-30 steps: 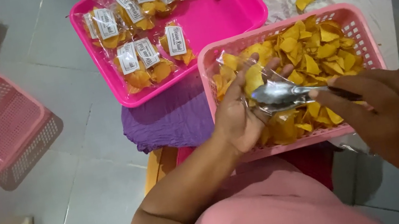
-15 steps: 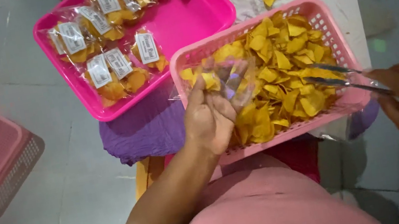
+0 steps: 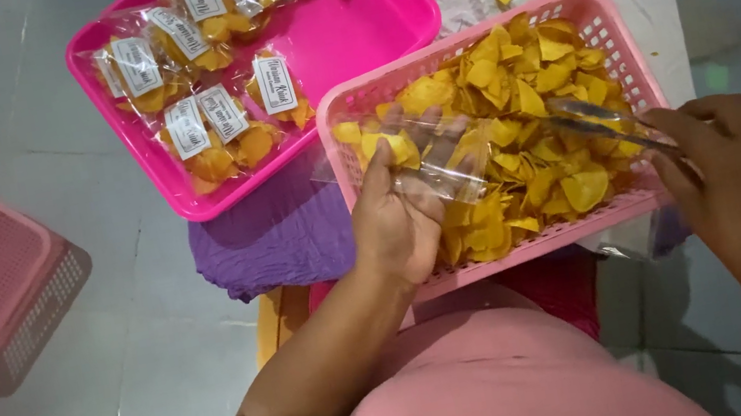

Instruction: Packing fried chips into small plastic bags using tongs and applying labels.

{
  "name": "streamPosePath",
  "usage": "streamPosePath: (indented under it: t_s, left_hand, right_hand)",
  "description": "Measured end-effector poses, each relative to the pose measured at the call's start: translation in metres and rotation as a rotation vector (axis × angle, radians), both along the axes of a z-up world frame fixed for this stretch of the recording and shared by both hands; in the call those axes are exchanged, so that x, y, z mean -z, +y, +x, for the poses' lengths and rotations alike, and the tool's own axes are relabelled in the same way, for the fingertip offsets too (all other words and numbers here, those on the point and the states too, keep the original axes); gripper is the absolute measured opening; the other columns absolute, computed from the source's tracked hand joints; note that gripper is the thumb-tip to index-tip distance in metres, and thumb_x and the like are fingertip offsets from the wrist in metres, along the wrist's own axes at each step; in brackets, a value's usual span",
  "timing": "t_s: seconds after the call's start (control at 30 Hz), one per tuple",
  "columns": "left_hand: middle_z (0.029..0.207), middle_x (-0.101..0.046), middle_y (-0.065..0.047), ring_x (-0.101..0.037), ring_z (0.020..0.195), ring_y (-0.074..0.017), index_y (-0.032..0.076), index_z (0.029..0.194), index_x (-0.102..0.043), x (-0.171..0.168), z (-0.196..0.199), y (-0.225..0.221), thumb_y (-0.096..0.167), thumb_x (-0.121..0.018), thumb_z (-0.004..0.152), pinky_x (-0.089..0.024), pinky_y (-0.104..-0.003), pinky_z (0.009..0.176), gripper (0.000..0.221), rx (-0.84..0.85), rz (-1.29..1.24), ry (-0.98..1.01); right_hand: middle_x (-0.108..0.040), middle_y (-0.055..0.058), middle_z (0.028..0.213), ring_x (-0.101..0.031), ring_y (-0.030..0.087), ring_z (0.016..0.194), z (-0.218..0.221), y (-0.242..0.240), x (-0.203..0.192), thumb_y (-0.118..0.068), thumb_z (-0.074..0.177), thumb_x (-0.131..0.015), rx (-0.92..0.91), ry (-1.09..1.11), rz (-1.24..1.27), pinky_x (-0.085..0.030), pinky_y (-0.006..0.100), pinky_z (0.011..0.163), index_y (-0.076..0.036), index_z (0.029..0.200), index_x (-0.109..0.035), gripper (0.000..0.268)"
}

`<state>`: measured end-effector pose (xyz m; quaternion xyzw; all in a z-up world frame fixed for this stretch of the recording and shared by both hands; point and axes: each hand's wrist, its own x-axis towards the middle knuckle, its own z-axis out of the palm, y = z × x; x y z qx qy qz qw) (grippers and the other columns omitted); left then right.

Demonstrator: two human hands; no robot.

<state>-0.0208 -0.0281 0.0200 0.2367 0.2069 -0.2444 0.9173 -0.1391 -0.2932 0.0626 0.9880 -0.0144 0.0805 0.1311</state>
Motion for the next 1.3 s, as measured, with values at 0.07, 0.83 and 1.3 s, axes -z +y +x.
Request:
streamPosePath:
  t_s: [0.07, 0.83, 1.3]
  left_hand:
    - [0.145, -0.06, -0.019, -0.062, 0.128, -0.0368, 0.009, 0.145, -0.049, -0.004, 0.0, -0.001, 0.033, -0.031, 0.112, -0.052, -0.057, 0.103, 0.045, 0.008, -0.022, -0.051]
    - [0.146, -0.059, -0.019, -0.06, 0.132, -0.0375, 0.005, 0.141, -0.046, -0.007, 0.002, 0.008, 0.027, -0.035, 0.109, -0.052, -0.052, 0.107, 0.04, -0.052, 0.01, -0.078]
    - [0.138, -0.063, -0.021, -0.061, 0.13, -0.0414, 0.009, 0.138, -0.045, -0.008, 0.005, 0.008, 0.031, -0.038, 0.109, -0.053, -0.055, 0.103, 0.038, -0.056, 0.004, -0.058]
  right_hand:
    - [-0.075, 0.008, 0.122, -0.073, 0.026, 0.103, 0.003, 0.0, -0.002, -0.026, 0.096, -0.078, -0.001, -0.014, -0.016, -0.058, 0.039, 0.078, -0.02, 0.139, -0.076, 0.043]
    - [-0.069, 0.012, 0.117, -0.069, 0.034, 0.094, 0.022, 0.002, 0.011, -0.021, 0.093, -0.079, -0.048, -0.049, -0.027, -0.056, 0.045, 0.072, -0.022, 0.138, -0.077, 0.044]
    - [-0.068, 0.02, 0.104, -0.065, 0.034, 0.098, 0.004, -0.042, 0.01, -0.009, 0.11, -0.071, -0.094, -0.024, 0.386, -0.049, 0.043, 0.083, -0.003, 0.142, -0.077, 0.033]
